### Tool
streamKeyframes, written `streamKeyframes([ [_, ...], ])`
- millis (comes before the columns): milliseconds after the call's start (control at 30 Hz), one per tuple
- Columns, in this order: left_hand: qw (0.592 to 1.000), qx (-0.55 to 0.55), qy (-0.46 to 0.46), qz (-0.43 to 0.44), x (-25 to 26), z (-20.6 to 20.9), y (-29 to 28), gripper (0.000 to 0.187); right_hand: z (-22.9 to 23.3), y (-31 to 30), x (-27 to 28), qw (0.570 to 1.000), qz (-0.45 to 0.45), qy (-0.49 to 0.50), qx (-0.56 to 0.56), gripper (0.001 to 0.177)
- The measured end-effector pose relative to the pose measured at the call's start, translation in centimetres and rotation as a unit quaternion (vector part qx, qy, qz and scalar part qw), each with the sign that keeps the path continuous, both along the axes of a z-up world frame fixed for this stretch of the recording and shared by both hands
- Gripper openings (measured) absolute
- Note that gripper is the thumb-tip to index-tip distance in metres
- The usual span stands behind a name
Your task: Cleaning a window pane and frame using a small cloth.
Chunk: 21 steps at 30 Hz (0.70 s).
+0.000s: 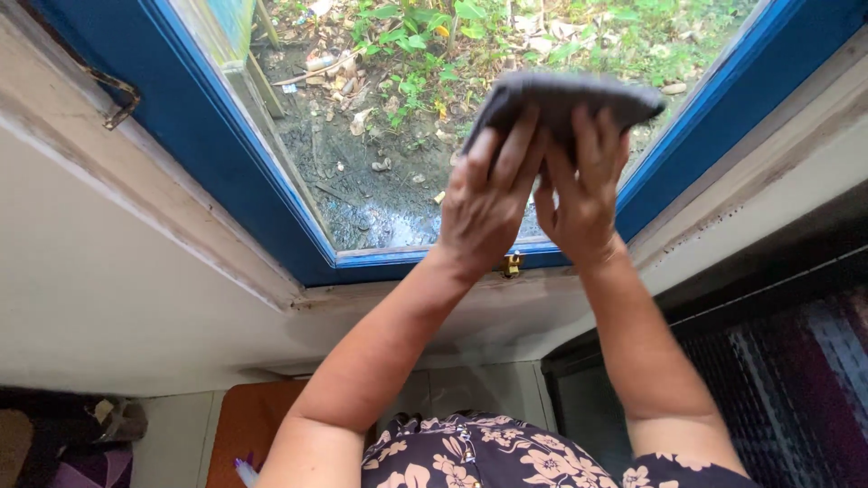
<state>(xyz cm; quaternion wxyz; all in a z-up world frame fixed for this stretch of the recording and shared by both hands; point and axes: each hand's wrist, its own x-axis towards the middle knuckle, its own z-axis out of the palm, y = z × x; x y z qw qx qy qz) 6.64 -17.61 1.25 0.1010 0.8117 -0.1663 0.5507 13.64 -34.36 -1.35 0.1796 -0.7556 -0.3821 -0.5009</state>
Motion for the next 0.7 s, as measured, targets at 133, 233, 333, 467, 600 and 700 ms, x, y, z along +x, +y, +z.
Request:
streamKeyframes([
  [133, 0.997, 0.033, 0.068, -0.009, -0.3, -5.9, -0.8, 0.052, -7.4, -0.8, -0.2, 1.000, -0.010, 0.021, 0.011, 0.034],
  [233, 0.994, 0.057, 0.093, 0.002, -0.3, -7.6, -1.5, 0.053, -9.5, -1.3, -0.3, 0.999, -0.021, 0.036, 0.021, 0.035],
  [333, 0.993, 0.059, 0.101, -0.004, 0.3, -6.7, -1.9, 0.054, -8.0, -1.7, -0.1, 0.999, -0.021, 0.036, 0.032, 0.034],
  [467, 0.997, 0.052, 0.052, -0.019, 1.7, -2.3, -2.4, 0.053, -2.6, -2.5, 0.4, 0.999, -0.009, 0.023, 0.034, 0.035],
  [600, 0.998, 0.059, 0.027, -0.025, 2.7, 3.0, -3.0, 0.055, 2.9, -3.7, 1.6, 1.000, -0.007, -0.004, 0.024, 0.047],
  [700, 0.998, 0.050, 0.003, -0.029, 3.3, 5.4, -3.6, 0.052, 5.8, -4.1, 2.0, 0.999, -0.013, -0.006, 0.029, 0.052],
])
